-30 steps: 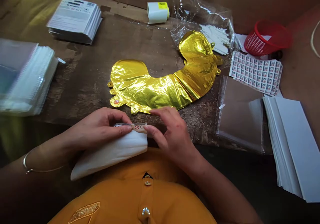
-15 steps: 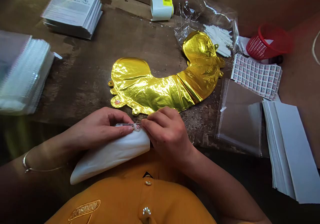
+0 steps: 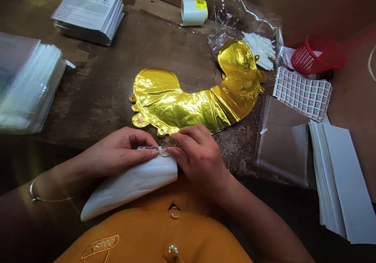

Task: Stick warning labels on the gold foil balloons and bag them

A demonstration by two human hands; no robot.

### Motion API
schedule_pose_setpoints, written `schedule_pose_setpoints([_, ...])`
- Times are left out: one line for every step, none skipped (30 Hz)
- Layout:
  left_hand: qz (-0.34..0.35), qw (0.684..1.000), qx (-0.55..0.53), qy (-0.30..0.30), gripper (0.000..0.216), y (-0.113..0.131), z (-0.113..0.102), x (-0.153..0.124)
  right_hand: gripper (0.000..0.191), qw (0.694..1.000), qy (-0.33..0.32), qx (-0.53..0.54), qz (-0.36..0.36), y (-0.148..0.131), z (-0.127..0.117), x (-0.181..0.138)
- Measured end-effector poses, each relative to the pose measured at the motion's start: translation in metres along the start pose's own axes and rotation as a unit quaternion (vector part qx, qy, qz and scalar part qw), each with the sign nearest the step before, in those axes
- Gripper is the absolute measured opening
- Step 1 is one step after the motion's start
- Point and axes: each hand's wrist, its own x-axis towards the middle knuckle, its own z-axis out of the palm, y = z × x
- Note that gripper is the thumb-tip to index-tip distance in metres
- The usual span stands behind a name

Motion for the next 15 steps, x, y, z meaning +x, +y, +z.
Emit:
schedule_pose_setpoints([0.003,1.0,-0.002,0.0,0.02,-0.0005,0.0,0.0003,0.011,1.0,-0.007,0.0,-0.002,-0.0003,0.0001,0.0005])
schedule_pose_setpoints([0.005,1.0,-0.005,-0.002,0.02,-0.0009,0.0001,0.0006,0.01,1.0,-0.01,0.0,-0.011,-0.0005,0.0005,0.0006])
schedule_pose_setpoints([0.006,1.0,-0.007,-0.003,0.02,-0.0013,0.0002,0.0007,0.009,1.0,-0.007,-0.001,-0.023,-0.0006,0.0012,0.0005])
schedule_pose_setpoints([0.005,1.0,-0.008,-0.005,0.02,-0.0016,0.0002,0.0007,0.008,0.999,-0.002,-0.004,-0.037,-0.0006,0.0019,0.0003])
schedule_pose_setpoints([0.005,1.0,-0.01,-0.007,0.02,-0.0016,0.0003,0.0006,0.008,0.999,0.002,-0.007,-0.049,-0.0005,0.0026,0.0001])
schedule_pose_setpoints([0.003,1.0,-0.01,-0.008,0.02,-0.0014,0.0002,0.0003,0.008,0.998,0.003,-0.009,-0.059,-0.0005,0.0032,-0.0001])
schedule_pose_setpoints([0.002,1.0,-0.009,-0.01,0.019,-0.001,0.0001,-0.0001,0.008,0.998,0.004,-0.007,-0.064,-0.0005,0.0035,-0.0001])
schedule_pose_setpoints([0.001,1.0,-0.006,-0.011,0.019,-0.0005,0.0,-0.0005,0.007,0.998,0.007,-0.005,-0.065,-0.0005,0.0037,-0.0001])
schedule_pose_setpoints([0.001,1.0,-0.003,-0.011,0.019,-0.0001,-0.0001,-0.0009,0.006,0.998,0.011,-0.002,-0.058,-0.0005,0.0037,0.0001])
schedule_pose_setpoints([0.001,1.0,0.002,-0.012,0.018,0.0003,-0.0003,-0.0014,0.007,0.999,0.013,0.003,-0.045,-0.0004,0.0036,0.0003])
schedule_pose_setpoints([0.002,1.0,0.006,-0.01,0.018,0.0005,-0.0005,-0.0017,0.011,0.999,0.01,0.009,-0.03,-0.0004,0.0035,0.0005])
schedule_pose_setpoints([0.004,1.0,0.008,-0.008,0.019,0.0005,-0.0007,-0.002,0.014,1.0,0.002,0.015,-0.016,-0.0004,0.0034,0.0007])
schedule_pose_setpoints([0.006,1.0,0.008,-0.006,0.019,0.0003,-0.0009,-0.0021,0.015,1.0,-0.005,0.02,-0.008,-0.0004,0.0033,0.0007])
schedule_pose_setpoints([0.008,1.0,0.007,-0.006,0.019,-0.0001,-0.001,-0.0021,0.015,1.0,-0.009,0.023,-0.007,-0.0004,0.0034,0.0005])
schedule_pose_setpoints([0.009,1.0,0.003,-0.008,0.019,-0.0005,-0.001,-0.0019,0.013,1.0,-0.009,0.026,-0.013,-0.0004,0.0036,0.0001])
